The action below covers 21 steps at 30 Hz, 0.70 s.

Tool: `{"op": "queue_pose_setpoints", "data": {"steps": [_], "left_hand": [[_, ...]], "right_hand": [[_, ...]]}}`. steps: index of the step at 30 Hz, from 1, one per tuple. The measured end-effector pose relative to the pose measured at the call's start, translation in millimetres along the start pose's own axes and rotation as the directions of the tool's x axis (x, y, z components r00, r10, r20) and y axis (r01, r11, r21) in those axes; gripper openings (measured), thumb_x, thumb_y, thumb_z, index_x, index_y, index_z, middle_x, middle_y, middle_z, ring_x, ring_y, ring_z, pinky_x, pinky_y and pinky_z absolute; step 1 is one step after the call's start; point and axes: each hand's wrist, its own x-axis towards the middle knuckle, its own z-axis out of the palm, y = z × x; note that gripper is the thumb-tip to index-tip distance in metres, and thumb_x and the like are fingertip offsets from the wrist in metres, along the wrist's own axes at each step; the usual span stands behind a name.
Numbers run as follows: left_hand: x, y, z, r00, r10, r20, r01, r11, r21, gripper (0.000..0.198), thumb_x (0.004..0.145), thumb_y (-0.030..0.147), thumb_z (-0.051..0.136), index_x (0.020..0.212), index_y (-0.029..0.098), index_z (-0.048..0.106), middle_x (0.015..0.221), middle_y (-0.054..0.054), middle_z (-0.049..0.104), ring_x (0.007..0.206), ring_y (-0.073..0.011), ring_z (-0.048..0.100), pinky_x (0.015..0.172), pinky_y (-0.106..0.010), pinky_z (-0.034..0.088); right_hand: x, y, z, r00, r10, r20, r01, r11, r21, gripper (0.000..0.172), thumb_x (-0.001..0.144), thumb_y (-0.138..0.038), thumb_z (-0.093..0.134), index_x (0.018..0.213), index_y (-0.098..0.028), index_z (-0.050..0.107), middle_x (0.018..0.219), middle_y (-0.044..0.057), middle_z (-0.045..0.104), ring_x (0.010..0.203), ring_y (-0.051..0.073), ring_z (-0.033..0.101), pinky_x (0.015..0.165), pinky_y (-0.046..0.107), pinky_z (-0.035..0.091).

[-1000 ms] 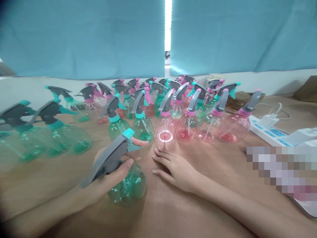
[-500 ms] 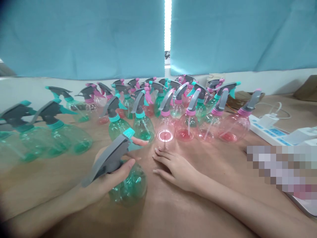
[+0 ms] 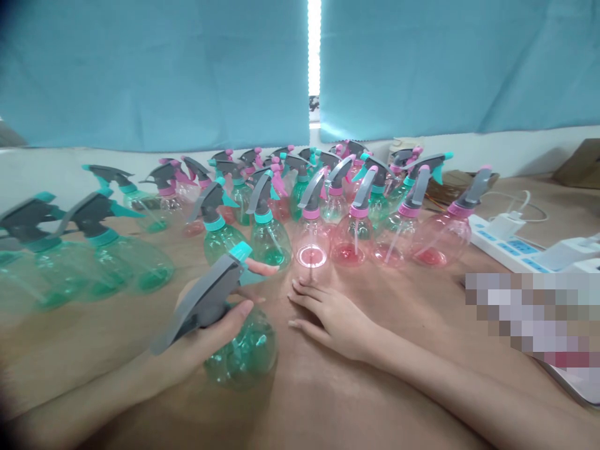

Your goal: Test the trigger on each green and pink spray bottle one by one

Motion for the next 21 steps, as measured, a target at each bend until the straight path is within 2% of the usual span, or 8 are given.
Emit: {"op": "queue_pose_setpoints", "data": {"steps": [4,10,15,21], "left_hand": [[1.8,4.8,0.2,1.0,-0.004,-0.006,0.004,1.0,-0.026,0.02,0.078,0.016,0.051,0.097,0.02,0.055,0.08,0.002,0.061,0.064,-0.0106,0.062,0.058,-0.02,0.053],[2.7,7.8,-0.7,1.0,-0.02,-0.004,0.02,1.0,0.011,0.016,0.079,0.02,0.047,0.093,0.021,0.055,0.075,0.002,0.063,0.059,-0.012,0.062,0.05,-0.021,0.049],[1.1,4.3,-2.9,1.0,0.01,-0.002,-0.01,1.0,0.02,0.023,0.072,0.017,0.048,0.094,0.021,0.055,0.065,0.004,0.059,0.056,-0.013,0.06,0.051,-0.022,0.049],[0.8,7.1,-3.8,1.0,-0.014,-0.011,0.014,0.999,0.029,0.03,0.073,0.02,0.045,0.1,0.023,0.057,0.067,0.004,0.06,0.055,-0.0122,0.057,0.054,-0.023,0.05]], "right_hand": [[0.1,-0.1,-0.4,1.0,0.002,0.003,-0.002,1.0,0.009,0.055,0.096,-0.05,0.042,0.136,-0.014,0.05,0.143,0.01,0.048,0.134,0.026,0.041,0.11,0.046,0.037],[-0.3,1.6,1.6,1.0,-0.006,-0.015,0.006,1.0,0.021,0.054,0.096,-0.05,0.042,0.136,-0.015,0.051,0.143,0.01,0.048,0.133,0.026,0.042,0.11,0.047,0.037],[-0.7,1.8,1.7,1.0,-0.004,-0.017,0.004,1.0,0.02,0.053,0.095,-0.05,0.043,0.136,-0.016,0.051,0.143,0.009,0.048,0.134,0.026,0.041,0.11,0.046,0.037],[-0.6,1.5,1.2,1.0,-0.004,-0.027,0.005,0.999,0.041,0.052,0.095,-0.049,0.044,0.136,-0.017,0.051,0.143,0.01,0.048,0.134,0.026,0.042,0.11,0.047,0.036]]}}
